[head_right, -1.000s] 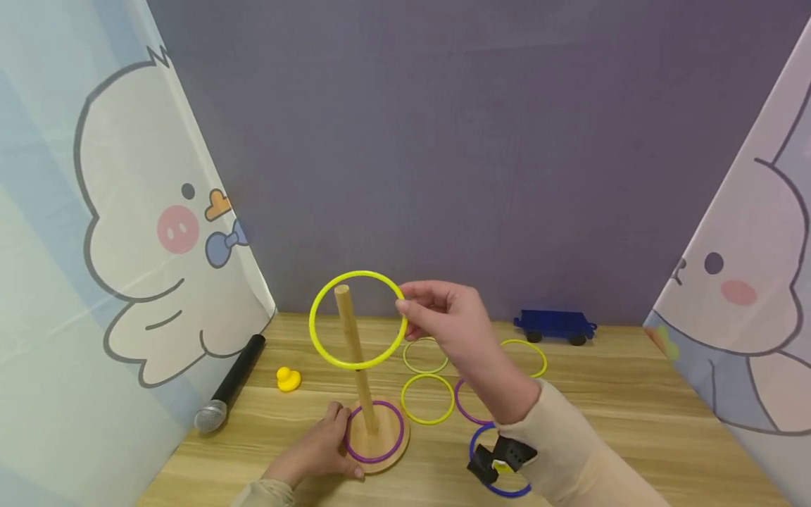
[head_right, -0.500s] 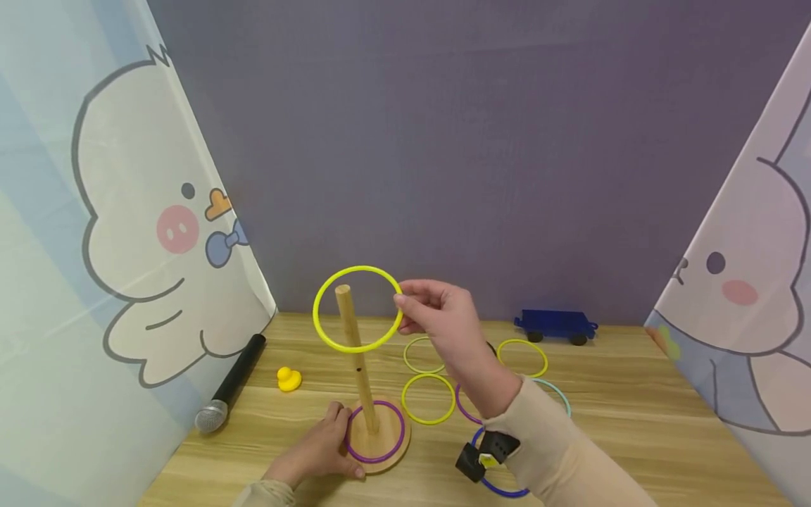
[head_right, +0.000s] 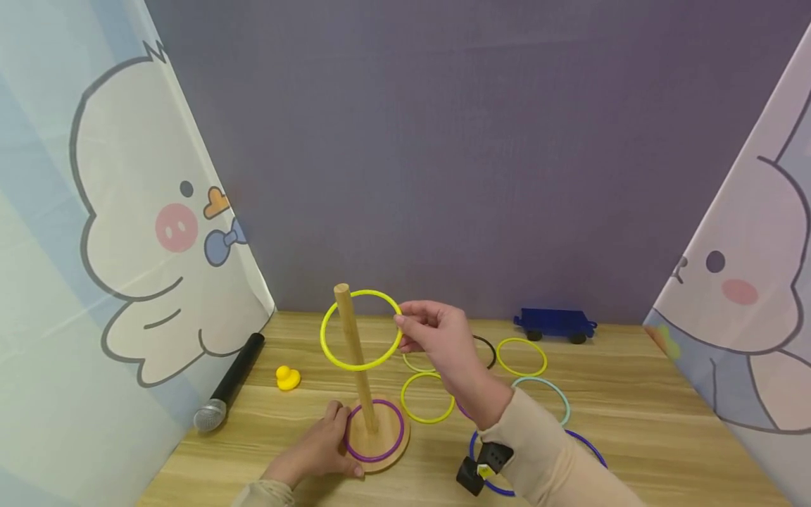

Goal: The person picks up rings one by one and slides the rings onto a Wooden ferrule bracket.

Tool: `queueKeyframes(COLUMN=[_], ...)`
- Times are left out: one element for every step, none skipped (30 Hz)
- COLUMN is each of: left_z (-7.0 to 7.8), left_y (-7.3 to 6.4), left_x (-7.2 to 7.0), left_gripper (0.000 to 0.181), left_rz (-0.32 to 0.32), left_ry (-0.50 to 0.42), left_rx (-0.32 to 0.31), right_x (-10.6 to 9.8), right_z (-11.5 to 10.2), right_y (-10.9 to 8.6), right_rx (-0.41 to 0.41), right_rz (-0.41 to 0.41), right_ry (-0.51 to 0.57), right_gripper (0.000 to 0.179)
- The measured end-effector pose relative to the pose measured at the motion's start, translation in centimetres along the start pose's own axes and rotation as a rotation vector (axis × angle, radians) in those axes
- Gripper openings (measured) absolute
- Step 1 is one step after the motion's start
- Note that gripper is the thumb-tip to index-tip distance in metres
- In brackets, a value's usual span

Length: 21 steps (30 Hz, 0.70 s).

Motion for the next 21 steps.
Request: queueKeyframes(left_z=[0.0, -0.1, -0.1, -0.1, -0.2, -0.3, -0.3, -0.3, -0.3, -0.3, -0.3, -0.3, -0.3, -0.3, -0.3, -0.3, -0.3, -0.3, -0.4, -0.4, -0.3], left_y=[0.0, 0.0, 0.0, 0.0, 0.0, 0.1, 0.1, 0.1, 0.1, 0.1, 0.1, 0.0, 0.0, 0.0, 0.0, 0.0, 0.0, 0.0, 0.0, 0.0, 0.0], left_x=[0.0, 0.0, 0.0, 0.0, 0.0, 0.0, 0.0, 0.0, 0.0, 0.0, 0.0, 0.0, 0.0, -0.1, -0.1, 0.0, 0.0, 0.0, 0.0, 0.0, 0.0], left_gripper=[0.107, 0.107, 0.107, 0.107, 0.107, 0.108, 0.108, 0.108, 0.109, 0.109, 0.109, 0.110, 0.109, 0.110, 0.110, 0.110, 0.110, 0.110, 0.110, 0.111, 0.111], left_rz=[-0.001, -0.001, 0.000, 0.000, 0.001, 0.001, 0.002, 0.003, 0.004, 0.005, 0.006, 0.007, 0.008, 0.009, 0.009, 0.007, 0.007, 0.007, 0.006, 0.006, 0.008], left_ry=[0.000, 0.002, 0.002, 0.005, 0.005, 0.004, 0.004, 0.005, 0.007, 0.010, 0.013, 0.017, 0.019, 0.021, 0.021, 0.020, 0.017, 0.016, 0.013, 0.011, 0.008], left_rx=[-0.001, 0.000, 0.001, 0.002, 0.002, 0.002, 0.002, 0.003, 0.004, 0.004, 0.004, 0.004, 0.005, 0.005, 0.005, 0.004, 0.004, 0.004, 0.005, 0.005, 0.006], right_x=[0.1, 0.1, 0.2, 0.3, 0.4, 0.6, 0.7, 0.9, 1.1, 1.3, 1.4, 1.6, 1.8, 1.9, 2.1, 2.2, 2.3, 2.5, 2.6, 2.7, 2.8], right_z=[0.5, 0.9, 1.5, 2.0, 2.6, 3.2, 3.7, 4.3, 4.9, 5.4, 6.0, 6.5, 7.0, 7.5, 7.9, 8.5, 8.9, 9.4, 9.9, 10.4, 10.9], right_y=[0.0, -0.1, -0.2, -0.3, -0.3, -0.4, -0.5, -0.6, -0.6, -0.7, -0.8, -1.0, -1.1, -1.2, -1.3, -1.4, -1.4, -1.5, -1.5, -1.5, -1.5], right_rx=[0.012, 0.021, 0.033, 0.046, 0.060, 0.071, 0.082, 0.092, 0.099, 0.104, 0.108, 0.109, 0.113, 0.120, 0.124, 0.132, 0.139, 0.144, 0.152, 0.161, 0.166], right_rz=[-0.002, -0.002, -0.002, -0.004, -0.008, -0.013, -0.019, -0.025, -0.034, -0.042, -0.048, -0.052, -0.056, -0.058, -0.061, -0.064, -0.067, -0.071, -0.074, -0.077, -0.081], right_ry=[-0.001, -0.001, -0.003, -0.003, -0.001, -0.004, -0.003, -0.006, -0.012, -0.017, -0.023, -0.032, -0.035, -0.038, -0.039, -0.038, -0.037, -0.038, -0.038, -0.037, -0.036], right_gripper=[0.030, 0.030, 0.030, 0.030, 0.030, 0.031, 0.031, 0.031, 0.031, 0.031, 0.032, 0.032, 0.031, 0.031, 0.031, 0.032, 0.032, 0.033, 0.033, 0.034, 0.034])
Point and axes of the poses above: each hand's wrist, its own y-axis towards the middle knuckle, its own x-axis out of the palm, z = x × y, the point moved 8 cm from there along y, towards the middle knuckle, and after that the axes turned 14 degrees about -y, right-handed, at the moved point
